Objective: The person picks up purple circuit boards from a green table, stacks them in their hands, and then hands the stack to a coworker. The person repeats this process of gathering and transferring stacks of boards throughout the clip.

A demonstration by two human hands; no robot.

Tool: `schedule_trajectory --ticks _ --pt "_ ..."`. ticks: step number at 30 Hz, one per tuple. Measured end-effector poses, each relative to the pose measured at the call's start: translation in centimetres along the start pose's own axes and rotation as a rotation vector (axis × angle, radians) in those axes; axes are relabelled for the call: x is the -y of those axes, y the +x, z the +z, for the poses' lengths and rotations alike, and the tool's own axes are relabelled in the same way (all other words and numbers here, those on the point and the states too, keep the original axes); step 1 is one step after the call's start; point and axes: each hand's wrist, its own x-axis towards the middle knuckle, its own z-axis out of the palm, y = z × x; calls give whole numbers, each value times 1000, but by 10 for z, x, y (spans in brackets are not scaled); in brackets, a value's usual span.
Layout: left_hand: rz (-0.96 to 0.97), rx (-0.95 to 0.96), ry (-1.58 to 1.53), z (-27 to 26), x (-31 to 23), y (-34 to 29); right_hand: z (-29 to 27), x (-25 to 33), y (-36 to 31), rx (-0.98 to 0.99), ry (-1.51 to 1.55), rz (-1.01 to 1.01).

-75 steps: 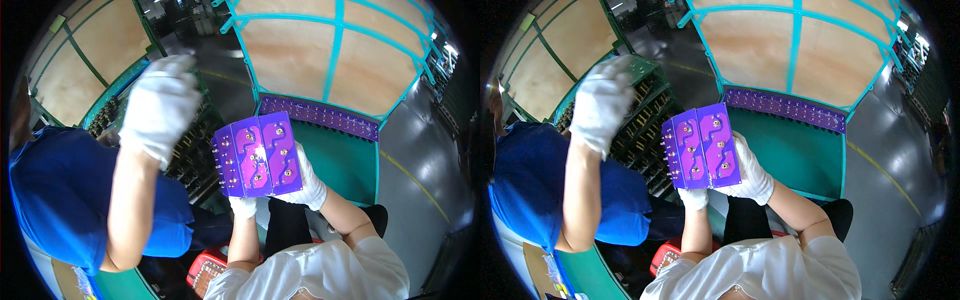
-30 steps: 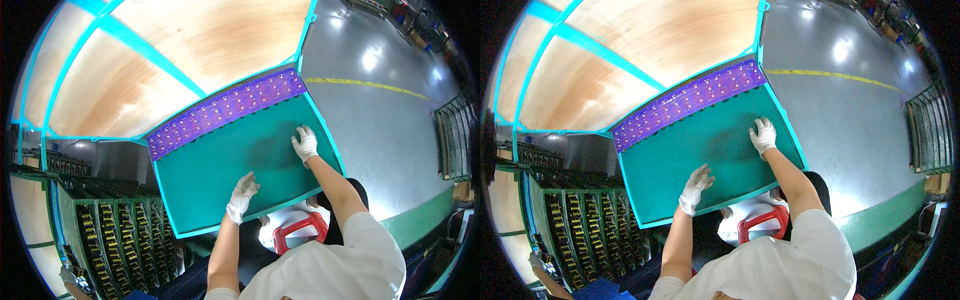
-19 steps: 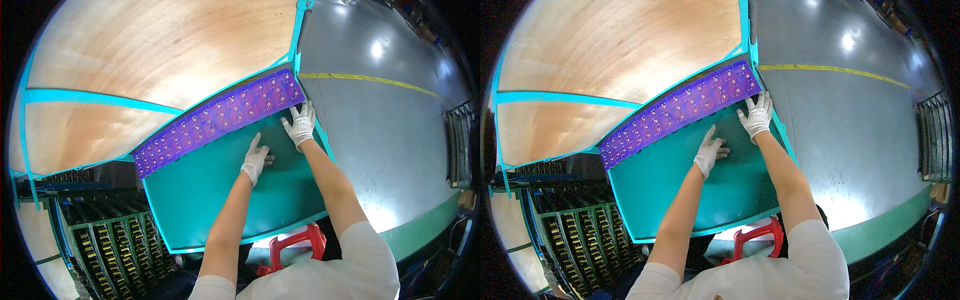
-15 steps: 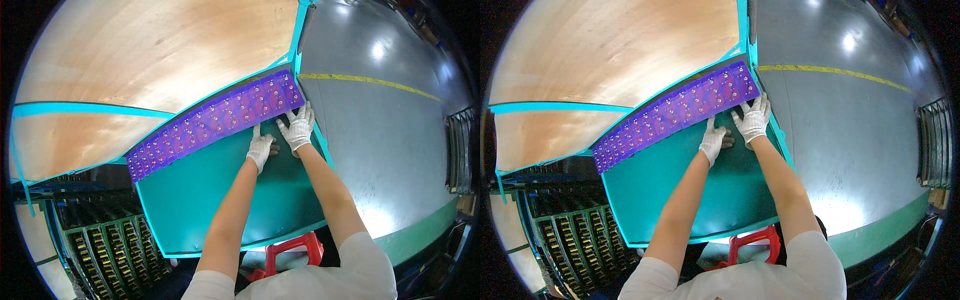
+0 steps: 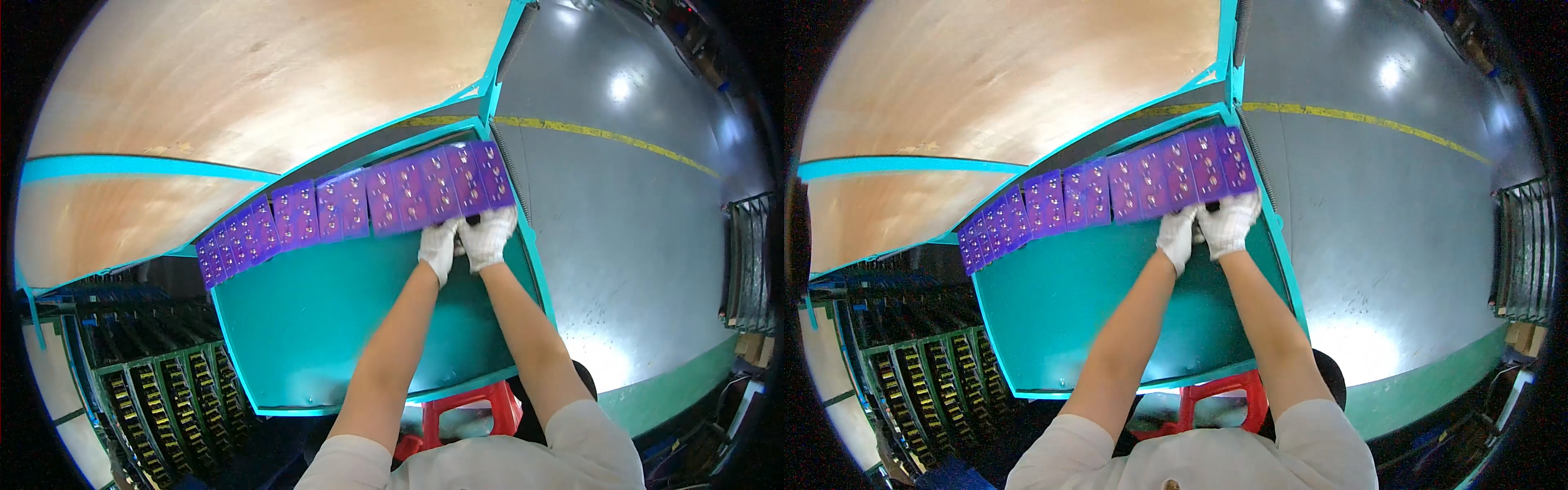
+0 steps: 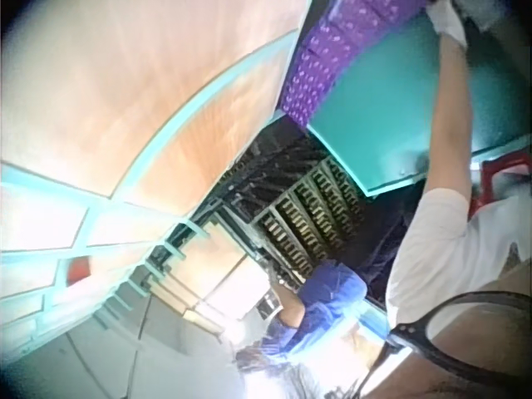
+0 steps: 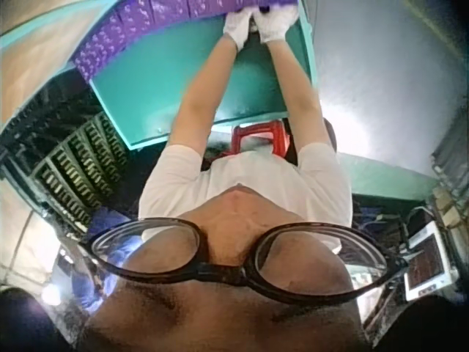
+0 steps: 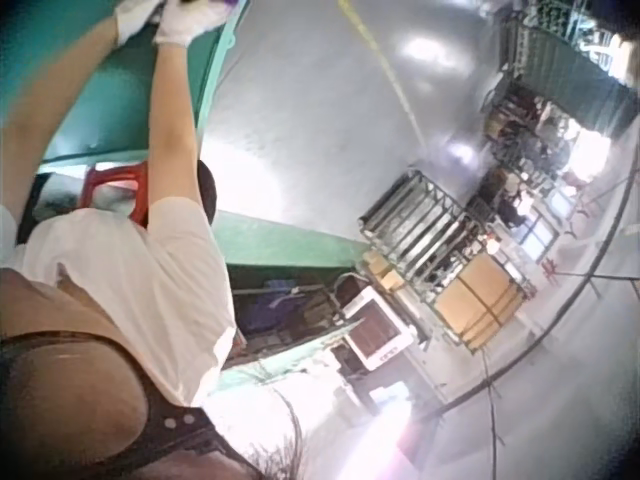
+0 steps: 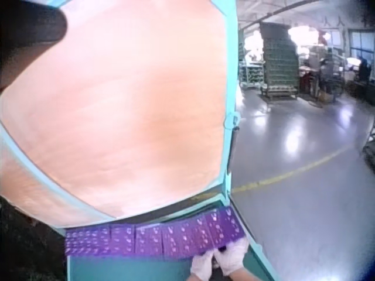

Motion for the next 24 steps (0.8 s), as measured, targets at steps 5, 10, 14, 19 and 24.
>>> schedule_trajectory --ticks 5,10,14,19,24 --pt "-69 78 156 -12 86 -73 -70 -15 -95 23 -36 -7" --pt "-97 70 -131 -13 139 -142 -139 4 -143 22 38 -54" --pt "-221 303 -891 1 141 -176 -189 41 -125 136 -173 -286" --pt "-53 242 -916 20 136 -191 -231 44 -101 384 -149 -288" --pt "451 173 -432 9 70 -272 -293 69 -107 102 276 -380"
